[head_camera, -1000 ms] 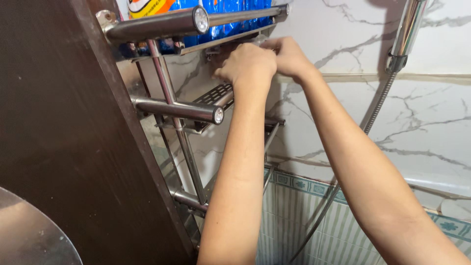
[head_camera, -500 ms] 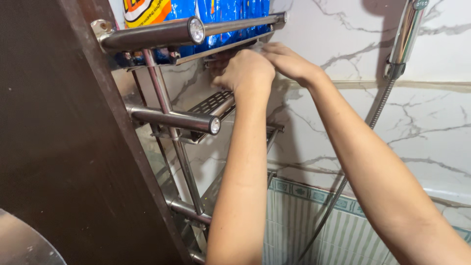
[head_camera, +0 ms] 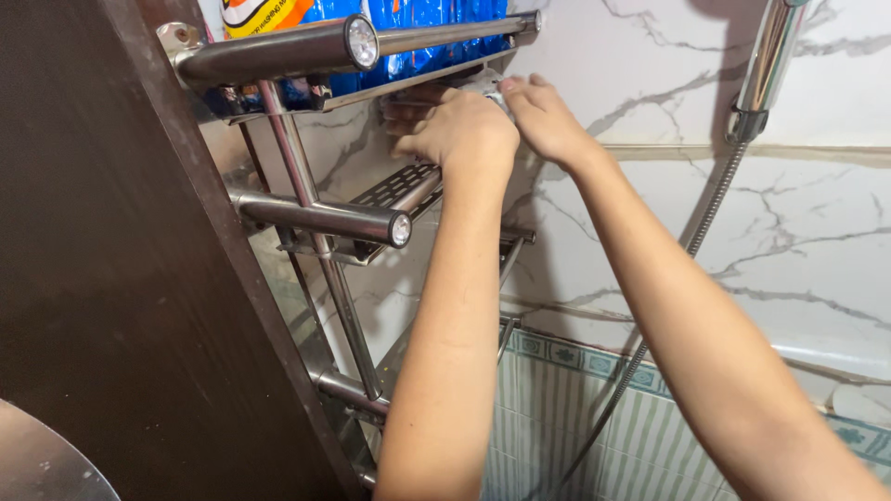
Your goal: The person organizes cleaning supplies in a bathroom by taking small boxes and packets from a cardboard box and placing them onto a wall-mounted metal rack. They use scissors to cut open the packaging of some items before arranging them on the shelf.
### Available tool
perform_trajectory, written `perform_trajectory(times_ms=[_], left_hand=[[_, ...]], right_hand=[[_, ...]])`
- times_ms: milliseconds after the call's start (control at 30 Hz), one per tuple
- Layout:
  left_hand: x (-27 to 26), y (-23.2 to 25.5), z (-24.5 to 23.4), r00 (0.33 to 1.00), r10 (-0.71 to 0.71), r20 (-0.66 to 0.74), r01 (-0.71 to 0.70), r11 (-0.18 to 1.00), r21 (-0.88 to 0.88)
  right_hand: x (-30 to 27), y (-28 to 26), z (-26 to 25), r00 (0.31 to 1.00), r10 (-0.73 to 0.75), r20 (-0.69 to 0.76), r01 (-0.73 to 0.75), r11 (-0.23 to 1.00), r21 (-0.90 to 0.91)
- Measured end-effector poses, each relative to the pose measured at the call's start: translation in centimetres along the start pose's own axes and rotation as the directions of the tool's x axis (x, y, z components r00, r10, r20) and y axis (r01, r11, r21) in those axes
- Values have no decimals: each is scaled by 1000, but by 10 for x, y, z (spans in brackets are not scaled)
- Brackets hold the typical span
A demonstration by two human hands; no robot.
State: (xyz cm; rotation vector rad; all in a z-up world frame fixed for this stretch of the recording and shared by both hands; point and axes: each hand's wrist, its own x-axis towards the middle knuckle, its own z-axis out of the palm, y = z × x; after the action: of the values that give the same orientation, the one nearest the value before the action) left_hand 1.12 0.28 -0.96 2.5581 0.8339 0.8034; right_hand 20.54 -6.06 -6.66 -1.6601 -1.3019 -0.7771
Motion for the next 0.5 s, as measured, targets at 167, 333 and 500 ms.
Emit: perform_trajectory(times_ms=[167,333,500], left_hand=[[-21,1,8,979,121,-164,-105,989,101],[-121,-11,36,721,496,-483,-665,692,-281],[-224,-50,60,756,543,-366,-596,340,-728]], right_hand=[[-67,-60,-22,915,17,-404,30,993,111],[-155,-134,-57,818,86,-568,117,943,312],[-282,-190,-102,792,184,-582,-73,975,210]])
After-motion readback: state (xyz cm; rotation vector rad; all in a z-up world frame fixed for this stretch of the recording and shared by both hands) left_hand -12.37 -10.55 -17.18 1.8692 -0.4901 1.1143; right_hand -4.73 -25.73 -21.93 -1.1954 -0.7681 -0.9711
